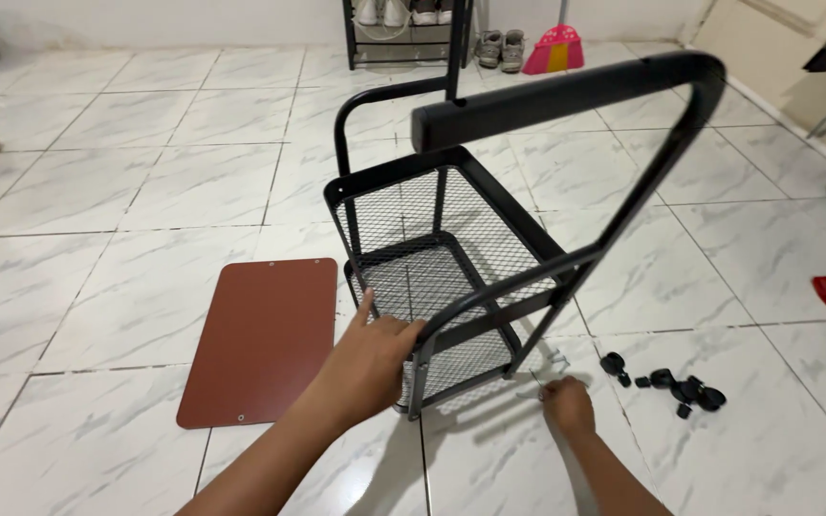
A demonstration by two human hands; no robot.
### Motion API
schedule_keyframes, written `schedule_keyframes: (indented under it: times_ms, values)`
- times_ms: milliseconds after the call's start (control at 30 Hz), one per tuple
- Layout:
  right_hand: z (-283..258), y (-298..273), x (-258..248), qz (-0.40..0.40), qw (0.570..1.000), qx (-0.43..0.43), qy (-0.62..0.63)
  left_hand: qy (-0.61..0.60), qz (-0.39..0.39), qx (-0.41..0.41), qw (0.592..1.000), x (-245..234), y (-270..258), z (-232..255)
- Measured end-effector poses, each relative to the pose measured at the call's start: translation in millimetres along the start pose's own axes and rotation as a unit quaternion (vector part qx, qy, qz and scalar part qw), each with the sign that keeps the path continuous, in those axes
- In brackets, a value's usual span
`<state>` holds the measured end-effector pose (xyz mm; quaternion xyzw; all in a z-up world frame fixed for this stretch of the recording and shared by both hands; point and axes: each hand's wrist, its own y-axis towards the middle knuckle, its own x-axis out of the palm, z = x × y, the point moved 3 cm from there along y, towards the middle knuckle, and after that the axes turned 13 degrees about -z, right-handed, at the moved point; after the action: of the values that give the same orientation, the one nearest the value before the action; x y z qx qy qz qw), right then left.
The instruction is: The person assembles a black metal mesh rolling cart by attaching a mesh shelf to the frame and securing it with screws. They insert and tighten screws at multiple corners to fasten the shelf to the frame.
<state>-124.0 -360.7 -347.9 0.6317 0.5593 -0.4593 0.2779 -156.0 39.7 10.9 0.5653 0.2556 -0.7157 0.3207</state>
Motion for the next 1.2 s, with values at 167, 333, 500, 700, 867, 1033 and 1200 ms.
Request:
schedule_keyframes:
  times_ms: [167,333,500,700,867,1033,1200]
  values:
    - [-15,-3,-4,0.055,0.992,-0.096,-0.062,-0.049,-0.014,0.027,0.998,-14,-5,10]
    - [-25,-28,-31,0.022,0.998,0.052,0.033,-0.046,-0.059,-0.010,0.997,-23,-5,18]
    - [-84,-114,-63,-0.007,0.912,0.023,0.409,-0.040,-0.073,0.016,0.996,-26,-5,18]
    - [-209,-206,-87,-0.042,0.872,-0.053,0.485,-0.040,-0.084,-0.005,0.996,-19,-4,16]
    - [-269,-223,-111,-0.009,0.832,-0.105,0.544,-0.034,-0.051,0.008,0.998,-17,-1,17]
    - [-277,-224,-117,0.016,0.815,-0.129,0.564,-0.036,-0.045,0.027,0.998,-18,0,17]
    - [-280,-221,-115,0.015,0.828,-0.127,0.546,-0.106,-0.020,0.005,0.994,-18,-7,18]
